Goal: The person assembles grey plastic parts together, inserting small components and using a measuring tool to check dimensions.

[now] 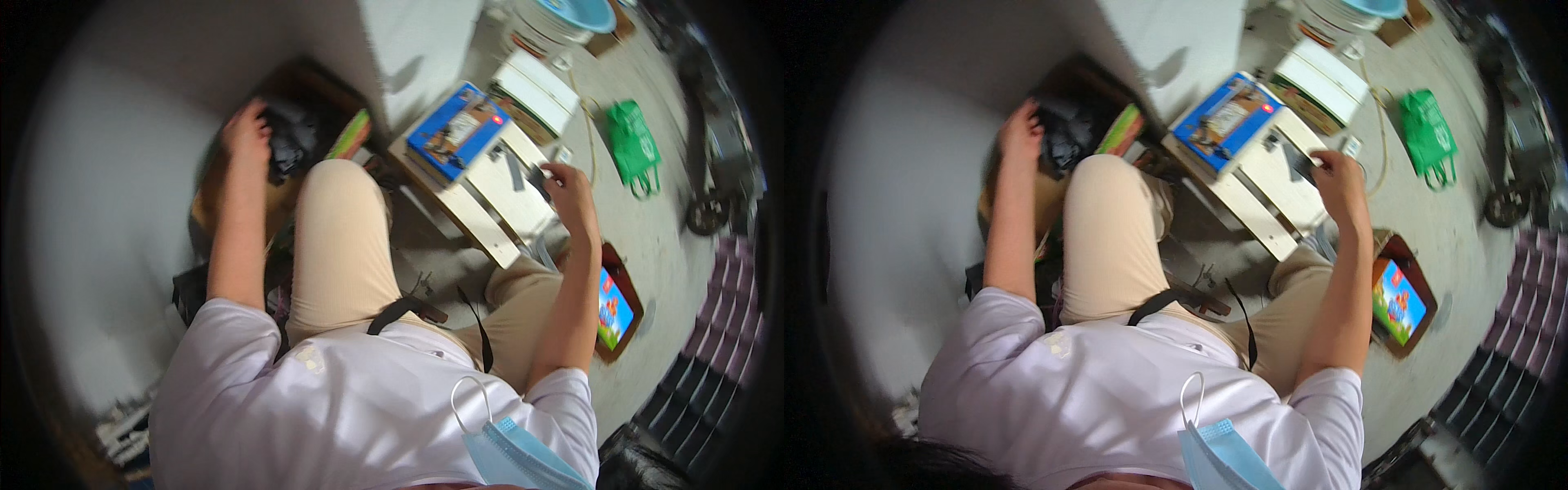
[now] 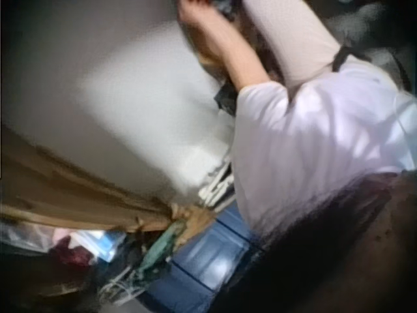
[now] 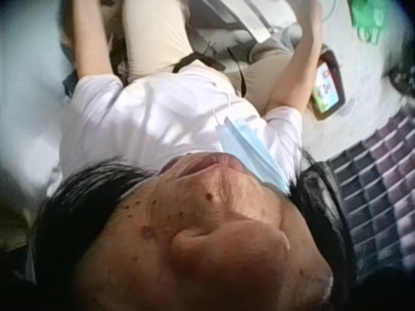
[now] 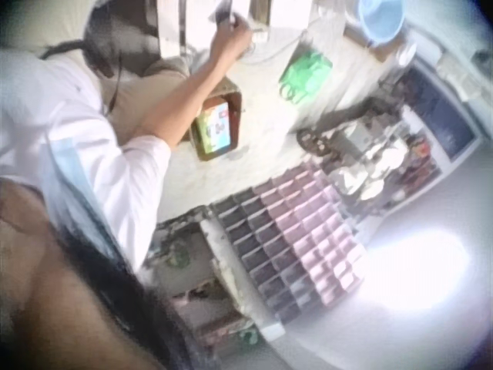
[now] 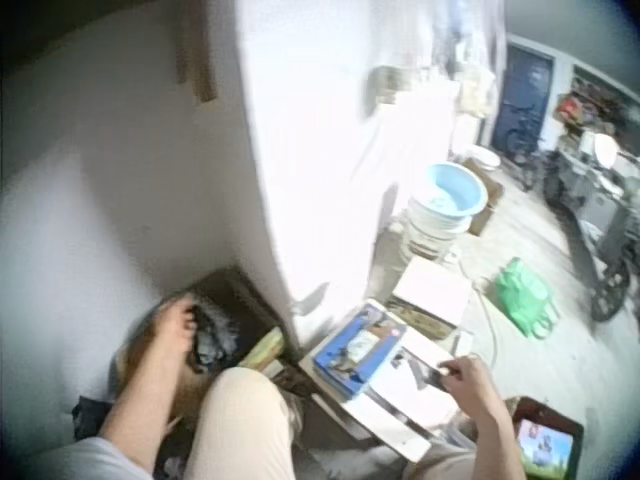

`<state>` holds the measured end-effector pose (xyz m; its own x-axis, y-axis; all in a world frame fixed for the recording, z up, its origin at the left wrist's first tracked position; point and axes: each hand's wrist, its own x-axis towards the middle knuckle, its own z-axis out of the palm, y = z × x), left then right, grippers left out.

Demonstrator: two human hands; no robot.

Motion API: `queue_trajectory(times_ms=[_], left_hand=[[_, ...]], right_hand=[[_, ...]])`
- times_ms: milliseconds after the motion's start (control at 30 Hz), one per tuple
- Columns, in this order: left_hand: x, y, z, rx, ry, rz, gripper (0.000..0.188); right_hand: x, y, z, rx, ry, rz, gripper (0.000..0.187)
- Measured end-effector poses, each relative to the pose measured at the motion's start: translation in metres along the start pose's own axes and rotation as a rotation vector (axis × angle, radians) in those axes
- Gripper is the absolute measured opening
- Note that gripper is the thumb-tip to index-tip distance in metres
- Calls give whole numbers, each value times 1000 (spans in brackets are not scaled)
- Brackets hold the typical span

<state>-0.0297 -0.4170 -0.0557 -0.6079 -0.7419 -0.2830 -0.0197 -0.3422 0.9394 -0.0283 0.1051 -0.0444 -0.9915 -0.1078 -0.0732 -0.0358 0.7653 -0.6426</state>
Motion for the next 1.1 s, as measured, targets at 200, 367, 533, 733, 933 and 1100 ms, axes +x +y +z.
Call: queue_trajectory(times_ms=[200, 367, 533, 733, 933, 1100], left_hand=[[-124, 5, 61, 119, -525, 330, 25], [-276, -48, 138, 118, -1228, -300, 30], [-328, -90, 178, 113, -1395, -547, 16], [-365, -103, 194, 297, -1403, -353, 19], [-351, -92, 197, 478, -1479, -113, 27], [-330, -91, 189, 494, -1324, -82, 33]], right_hand=[[-9, -5, -18, 428, -32, 110, 29], [-26, -9, -19, 791, 179, 118, 26], [-54, -23, -2, 936, 337, 236, 24], [-93, -11, -18, 823, 855, 307, 18], [-127, 78, -54, 1171, 1369, 191, 19], [-282, 240, 35, 332, 1680, 627, 20]])
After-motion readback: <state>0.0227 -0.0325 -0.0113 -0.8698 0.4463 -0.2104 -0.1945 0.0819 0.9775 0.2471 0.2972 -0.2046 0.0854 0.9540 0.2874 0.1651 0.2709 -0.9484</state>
